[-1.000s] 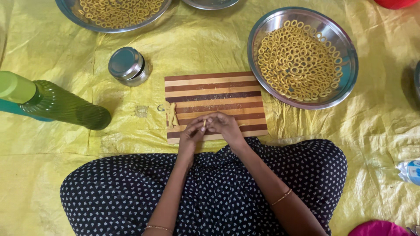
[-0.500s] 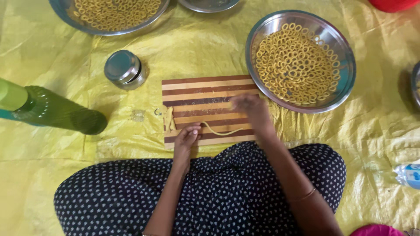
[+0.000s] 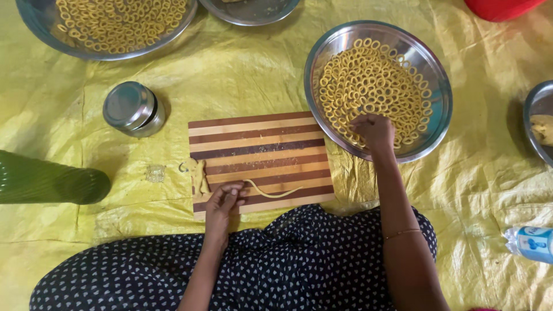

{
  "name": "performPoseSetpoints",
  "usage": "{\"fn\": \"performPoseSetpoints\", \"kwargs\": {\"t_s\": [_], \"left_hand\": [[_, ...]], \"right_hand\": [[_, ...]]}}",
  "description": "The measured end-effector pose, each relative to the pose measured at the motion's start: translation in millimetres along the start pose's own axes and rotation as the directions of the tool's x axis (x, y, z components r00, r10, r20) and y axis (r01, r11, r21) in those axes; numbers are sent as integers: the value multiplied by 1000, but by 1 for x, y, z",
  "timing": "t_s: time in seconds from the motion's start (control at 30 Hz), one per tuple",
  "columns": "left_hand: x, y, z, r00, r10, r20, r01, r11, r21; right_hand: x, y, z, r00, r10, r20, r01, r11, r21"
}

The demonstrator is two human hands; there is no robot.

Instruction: The person rolls small pieces of dough into thin strips on a wooden board, then joins the ends to form rings. The finished rings are placed into a nearby metal bowl. The process is repeated continuously throughout the clip.

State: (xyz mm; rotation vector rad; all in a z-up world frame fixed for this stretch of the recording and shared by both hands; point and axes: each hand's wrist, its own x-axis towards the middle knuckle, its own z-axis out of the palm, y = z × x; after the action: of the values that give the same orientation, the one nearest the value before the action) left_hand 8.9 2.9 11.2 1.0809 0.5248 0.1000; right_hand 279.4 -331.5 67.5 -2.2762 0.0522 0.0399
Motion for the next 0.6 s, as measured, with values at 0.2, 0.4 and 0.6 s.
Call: {"fn": "performPoseSetpoints", "kwargs": {"t_s": [0.2,0.4,0.6], "left_hand": [[1,1,0,1000,0,17,1,999,-50],[-1,4,1,1000,-14,24,15,998,-56],[-1,5,2,1000,-27,14,27,999,-38]], "right_hand": [[5,3,15,995,92,28,-86,981,-175],[-2,-7,16,989,108,100,-84,973,-214],[-12,-20,13,989,141,48,-126,962,-244]]}}
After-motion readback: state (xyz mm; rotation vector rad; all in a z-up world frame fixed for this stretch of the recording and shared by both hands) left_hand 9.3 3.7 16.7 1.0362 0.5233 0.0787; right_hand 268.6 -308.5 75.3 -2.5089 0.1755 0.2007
